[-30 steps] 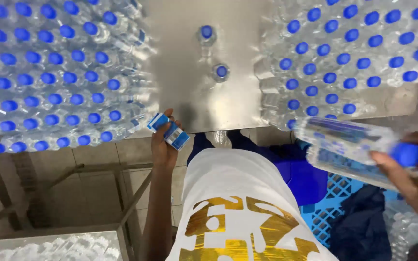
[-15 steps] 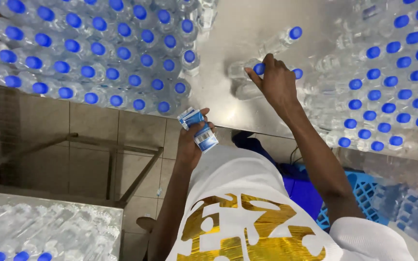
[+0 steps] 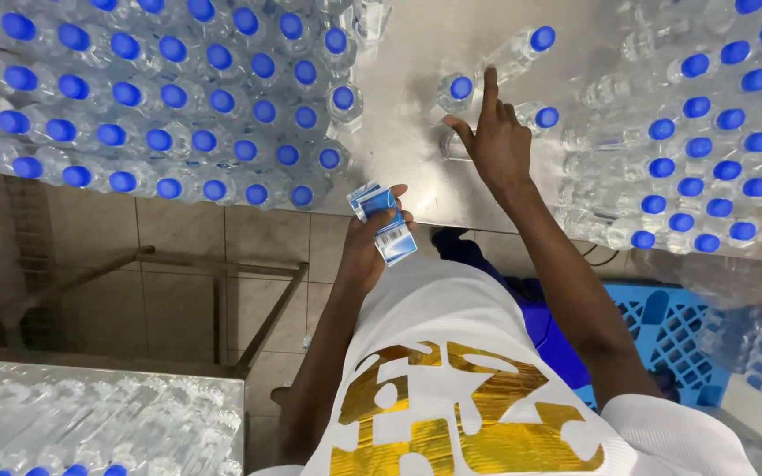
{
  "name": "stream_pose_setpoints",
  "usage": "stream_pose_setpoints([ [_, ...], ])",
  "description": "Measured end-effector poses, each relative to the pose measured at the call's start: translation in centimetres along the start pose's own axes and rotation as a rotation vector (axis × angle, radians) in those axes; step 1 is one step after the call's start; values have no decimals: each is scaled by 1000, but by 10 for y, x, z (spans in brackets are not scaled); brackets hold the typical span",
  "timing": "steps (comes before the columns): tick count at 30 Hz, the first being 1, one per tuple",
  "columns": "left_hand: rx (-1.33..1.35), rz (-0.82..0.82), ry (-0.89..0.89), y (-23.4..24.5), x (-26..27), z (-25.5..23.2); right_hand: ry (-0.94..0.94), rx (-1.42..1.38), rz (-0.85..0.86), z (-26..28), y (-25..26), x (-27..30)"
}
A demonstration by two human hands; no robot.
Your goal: Manually applying adhesive labels to plastic water bottles and organizing them into a storage crate.
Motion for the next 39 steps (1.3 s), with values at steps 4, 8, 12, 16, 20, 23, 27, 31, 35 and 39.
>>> stream_pose_setpoints([
  [4,-57,24,2,-9,-13,2,16,8,19,-5,-3,1],
  [8,-47,-28,39,-20,-10,3,91,218,-31,9,4,16],
  [12,-165,-102,71,-21,-12,8,201,206,-120,37,56,31],
  [16,-132,-78,-42,-12,-21,16,332,-183,-234,69,124,80],
  [20,-133,-53,-57,5,-40,38,280,-789,101,70,103,101],
  [23,-97,-41,-102,-14,-39,31,178,-992,211,61,82,109],
  [27,-14,-25,-172,-28,-40,30,73,-1107,163,57,80,114],
  [31,-101,-7,-185,-40,-33,16,53,-1130,43,37,82,113],
  [35,-72,23,-196,-26,-39,24,132,-966,-199,36,127,117],
  [39,-155,82,-268,-69,-25,-5,99,-1193,-66,38,114,117],
])
Point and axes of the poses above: each hand's wrist, its own x-axis away from the middle knuckle, its own y-axis out of the back of the hand, z = x × y, the point moved 10 cm from there along -x, towards the middle knuckle, and after that the axes turned 8 degrees about z, right-handed, at the moved point
